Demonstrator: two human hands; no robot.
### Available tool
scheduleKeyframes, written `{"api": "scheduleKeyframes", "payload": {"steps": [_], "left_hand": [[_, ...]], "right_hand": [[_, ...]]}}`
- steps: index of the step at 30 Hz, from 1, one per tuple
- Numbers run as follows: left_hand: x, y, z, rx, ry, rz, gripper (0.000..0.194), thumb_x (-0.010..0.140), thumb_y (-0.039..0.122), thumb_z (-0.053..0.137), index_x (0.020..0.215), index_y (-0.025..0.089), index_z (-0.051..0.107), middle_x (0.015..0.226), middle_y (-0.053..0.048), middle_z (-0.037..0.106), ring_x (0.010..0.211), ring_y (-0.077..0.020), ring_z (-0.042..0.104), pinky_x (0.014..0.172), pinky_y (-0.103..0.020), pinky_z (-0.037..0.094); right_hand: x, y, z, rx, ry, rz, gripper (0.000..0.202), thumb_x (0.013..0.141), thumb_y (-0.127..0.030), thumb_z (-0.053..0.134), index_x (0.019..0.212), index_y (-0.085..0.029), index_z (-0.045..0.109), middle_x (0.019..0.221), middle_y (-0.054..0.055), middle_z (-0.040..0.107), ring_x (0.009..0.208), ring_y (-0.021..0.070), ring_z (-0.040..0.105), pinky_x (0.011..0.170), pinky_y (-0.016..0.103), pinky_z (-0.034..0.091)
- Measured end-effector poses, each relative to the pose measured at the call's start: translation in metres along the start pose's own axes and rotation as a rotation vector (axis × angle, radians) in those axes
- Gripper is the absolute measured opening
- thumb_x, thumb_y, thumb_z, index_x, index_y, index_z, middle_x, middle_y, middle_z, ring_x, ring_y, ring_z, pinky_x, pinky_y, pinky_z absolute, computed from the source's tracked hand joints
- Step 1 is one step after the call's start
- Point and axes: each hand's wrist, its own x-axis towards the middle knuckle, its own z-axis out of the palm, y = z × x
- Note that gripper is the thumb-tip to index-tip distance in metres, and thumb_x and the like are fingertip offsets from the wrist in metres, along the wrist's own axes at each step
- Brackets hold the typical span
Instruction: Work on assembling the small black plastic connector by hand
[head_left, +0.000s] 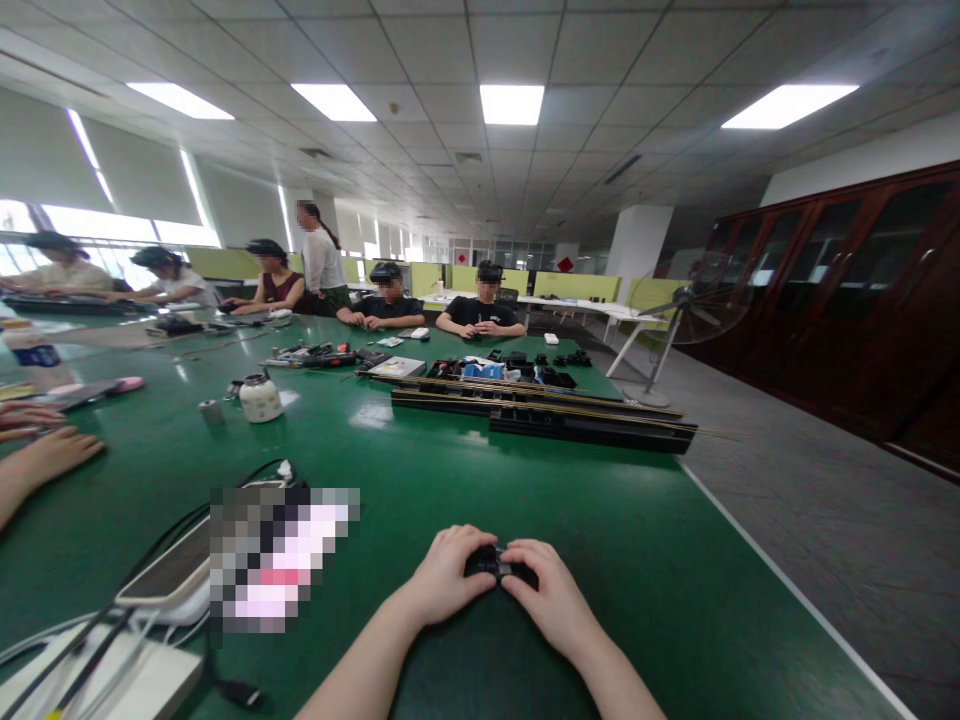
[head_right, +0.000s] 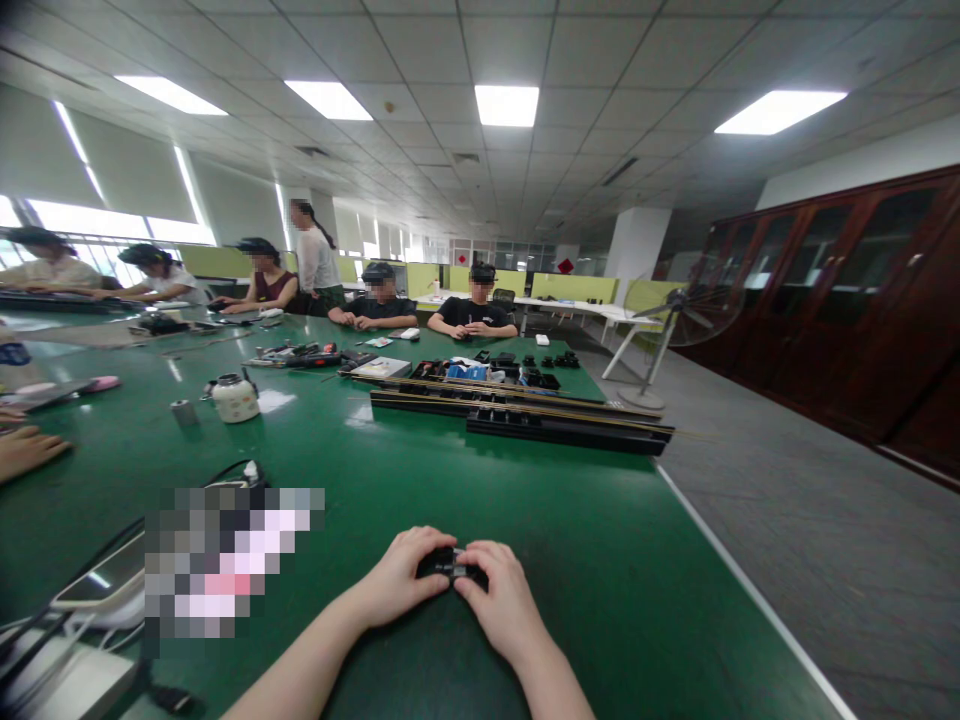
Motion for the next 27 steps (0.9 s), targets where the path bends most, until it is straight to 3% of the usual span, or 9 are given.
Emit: {"api": "scheduleKeyframes", "payload": {"steps": [14, 27], "left_hand": [[-0.0006, -0.0013, 0.0021, -0.014, 0.011, -0.008, 0.041, 0.074, 0.022, 0.063, 0.115, 0.023, 0.057, 0.112, -0.005, 0.059, 0.106, -0.0237, 0.051, 0.095, -0.037, 0.036], [-0.0003, -0.0005, 0.0017, -0.013, 0.024, -0.017, 0.038, 0.079, 0.019, 0.055, 0.117, 0.023, 0.055, 0.114, -0.005, 0.059, 0.107, -0.023, 0.051, 0.097, -0.038, 0.036]], "right_hand": [[-0.002, -0.0013, -0.0011, -0.001, -0.008, 0.048, 0.037, 0.066, -0.016, 0.058, 0.103, -0.022, 0.06, 0.107, 0.006, 0.063, 0.103, 0.021, 0.056, 0.094, 0.034, 0.04], [-0.0033, -0.0056, -0.0031, 0.006, -0.012, 0.061, 0.03, 0.073, -0.023, 0.054, 0.102, -0.023, 0.061, 0.106, 0.006, 0.063, 0.103, 0.0217, 0.056, 0.093, 0.034, 0.041]]}}
